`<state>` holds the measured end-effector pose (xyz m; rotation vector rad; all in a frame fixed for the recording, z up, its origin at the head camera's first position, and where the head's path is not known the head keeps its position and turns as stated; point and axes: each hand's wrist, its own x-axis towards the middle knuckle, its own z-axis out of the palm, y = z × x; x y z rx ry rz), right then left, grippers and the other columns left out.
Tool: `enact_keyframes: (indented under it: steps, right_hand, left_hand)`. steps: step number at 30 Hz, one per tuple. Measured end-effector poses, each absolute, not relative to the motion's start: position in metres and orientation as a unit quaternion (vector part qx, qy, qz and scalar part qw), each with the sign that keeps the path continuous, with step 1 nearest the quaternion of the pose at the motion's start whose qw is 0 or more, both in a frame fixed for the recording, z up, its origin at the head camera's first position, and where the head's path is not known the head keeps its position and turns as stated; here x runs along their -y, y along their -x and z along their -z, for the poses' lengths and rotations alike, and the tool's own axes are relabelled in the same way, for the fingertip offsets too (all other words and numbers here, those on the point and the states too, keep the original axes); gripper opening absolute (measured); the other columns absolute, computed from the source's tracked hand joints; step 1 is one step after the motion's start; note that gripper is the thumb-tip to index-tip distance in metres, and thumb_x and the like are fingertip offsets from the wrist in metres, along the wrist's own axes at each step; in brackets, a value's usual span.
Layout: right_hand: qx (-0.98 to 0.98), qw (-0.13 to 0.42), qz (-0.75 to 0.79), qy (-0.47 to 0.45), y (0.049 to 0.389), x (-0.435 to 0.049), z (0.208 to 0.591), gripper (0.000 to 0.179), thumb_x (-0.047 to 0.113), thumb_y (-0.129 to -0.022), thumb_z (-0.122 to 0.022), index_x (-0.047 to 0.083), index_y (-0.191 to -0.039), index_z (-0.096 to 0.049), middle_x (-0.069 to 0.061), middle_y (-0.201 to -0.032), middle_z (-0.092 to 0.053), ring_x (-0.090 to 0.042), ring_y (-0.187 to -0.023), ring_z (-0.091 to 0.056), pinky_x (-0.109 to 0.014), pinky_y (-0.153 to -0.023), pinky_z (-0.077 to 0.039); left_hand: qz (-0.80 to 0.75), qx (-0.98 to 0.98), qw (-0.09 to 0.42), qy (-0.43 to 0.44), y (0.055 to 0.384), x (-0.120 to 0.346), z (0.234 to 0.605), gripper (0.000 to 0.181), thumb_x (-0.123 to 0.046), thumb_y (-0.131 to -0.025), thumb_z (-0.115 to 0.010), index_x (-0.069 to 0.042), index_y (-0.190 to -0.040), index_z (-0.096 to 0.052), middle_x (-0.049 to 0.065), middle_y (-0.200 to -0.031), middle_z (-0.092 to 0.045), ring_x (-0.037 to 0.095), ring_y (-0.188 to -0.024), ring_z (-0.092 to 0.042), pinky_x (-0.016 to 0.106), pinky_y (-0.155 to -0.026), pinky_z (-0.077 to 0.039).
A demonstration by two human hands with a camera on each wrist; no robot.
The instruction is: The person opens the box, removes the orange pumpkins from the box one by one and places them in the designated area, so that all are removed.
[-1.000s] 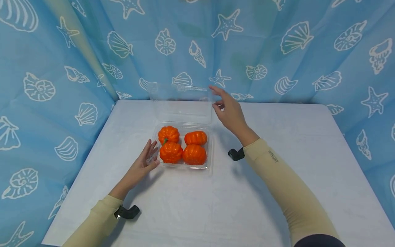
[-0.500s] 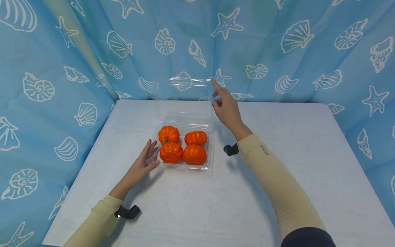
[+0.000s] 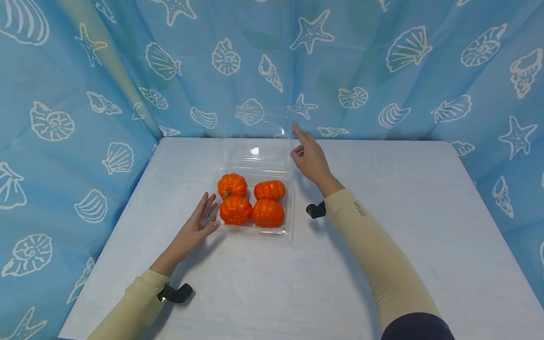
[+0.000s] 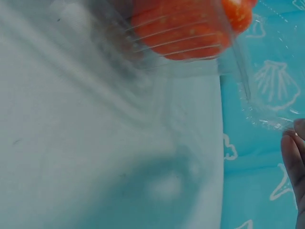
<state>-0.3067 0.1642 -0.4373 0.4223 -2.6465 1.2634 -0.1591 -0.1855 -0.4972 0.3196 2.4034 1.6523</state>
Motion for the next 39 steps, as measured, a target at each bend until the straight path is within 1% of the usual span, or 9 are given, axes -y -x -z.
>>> enact_keyframes:
  steps: [2, 7, 12, 17, 25, 33, 35, 39]
  right_hand:
    - [0.89, 0.068, -0.43, -0.135, 0.306, -0.165, 0.441, 0.087, 0.0, -0.096, -0.068, 0.024, -0.165, -0.019, -0.011, -0.155, -0.043, -0.029, -0.106, -0.064, -0.044, -0.101, -0.052]
    - [0.889, 0.015, -0.437, -0.132, 0.306, -0.169, 0.448, 0.087, 0.002, -0.097, -0.067, 0.019, -0.165, -0.015, -0.01, -0.162, -0.034, -0.032, -0.112, -0.063, -0.046, -0.104, -0.05]
    - [0.891, -0.028, -0.436, -0.122, 0.305, -0.171, 0.45, 0.084, 0.007, -0.099, -0.065, 0.018, -0.165, -0.014, -0.01, -0.165, -0.03, -0.034, -0.117, -0.061, -0.048, -0.104, -0.049]
    - [0.9, -0.063, -0.42, -0.097, 0.305, -0.172, 0.454, 0.077, 0.014, -0.102, -0.063, 0.019, -0.165, -0.019, -0.01, -0.164, -0.034, -0.034, -0.119, -0.058, -0.048, -0.102, -0.051]
    - [0.901, -0.113, -0.413, -0.07, 0.307, -0.174, 0.462, 0.064, 0.022, -0.105, -0.06, 0.016, -0.161, -0.03, -0.01, -0.159, -0.041, -0.032, -0.113, -0.061, -0.048, -0.1, -0.052]
    - [0.895, -0.131, -0.419, -0.077, 0.309, -0.177, 0.472, 0.055, 0.023, -0.106, -0.057, 0.01, -0.156, -0.039, -0.015, -0.151, -0.049, -0.033, -0.117, -0.062, -0.048, -0.1, -0.053]
    - [0.896, -0.137, -0.417, -0.076, 0.309, -0.177, 0.473, 0.054, 0.024, -0.106, -0.057, 0.01, -0.155, -0.041, -0.016, -0.149, -0.051, -0.033, -0.117, -0.061, -0.047, -0.1, -0.053]
    - [0.895, -0.143, -0.415, -0.076, 0.309, -0.177, 0.474, 0.053, 0.027, -0.106, -0.056, 0.01, -0.154, -0.042, -0.016, -0.147, -0.052, -0.033, -0.117, -0.061, -0.047, -0.099, -0.053]
  left_hand:
    - [-0.561, -0.814, 0.104, -0.11, 0.159, 0.186, 0.497, 0.093, -0.023, -0.1, -0.067, -0.019, -0.165, -0.002, 0.001, -0.17, -0.016, 0.025, -0.155, -0.017, 0.055, -0.119, -0.025]
    - [-0.561, -0.813, 0.104, -0.116, 0.157, 0.187, 0.497, 0.092, -0.021, -0.1, -0.066, -0.018, -0.165, -0.001, 0.002, -0.17, -0.016, 0.027, -0.155, -0.018, 0.058, -0.116, -0.03]
    - [-0.56, -0.813, 0.104, -0.117, 0.154, 0.188, 0.496, 0.093, -0.019, -0.099, -0.067, -0.018, -0.165, -0.002, 0.003, -0.17, -0.017, 0.028, -0.154, -0.022, 0.059, -0.115, -0.031]
    - [-0.56, -0.814, 0.107, -0.116, 0.152, 0.188, 0.496, 0.093, -0.018, -0.099, -0.067, -0.019, -0.165, -0.002, 0.001, -0.17, -0.018, 0.026, -0.154, -0.024, 0.058, -0.115, -0.031]
    - [-0.566, -0.808, 0.105, -0.125, 0.151, 0.191, 0.497, 0.093, -0.016, -0.1, -0.067, -0.017, -0.165, -0.001, 0.002, -0.17, -0.017, 0.027, -0.153, -0.025, 0.057, -0.113, -0.035]
    - [-0.561, -0.812, 0.103, -0.122, 0.149, 0.191, 0.497, 0.093, -0.016, -0.099, -0.067, -0.016, -0.165, -0.002, 0.004, -0.17, -0.018, 0.027, -0.153, -0.025, 0.057, -0.114, -0.034]
    - [-0.562, -0.812, 0.101, -0.12, 0.148, 0.19, 0.498, 0.093, -0.015, -0.099, -0.068, -0.017, -0.165, -0.002, 0.003, -0.17, -0.018, 0.027, -0.153, -0.025, 0.057, -0.114, -0.033]
    - [-0.565, -0.811, 0.089, -0.127, 0.148, 0.191, 0.498, 0.093, -0.014, -0.099, -0.068, -0.016, -0.165, -0.002, 0.007, -0.17, -0.018, 0.031, -0.153, -0.025, 0.059, -0.116, -0.028]
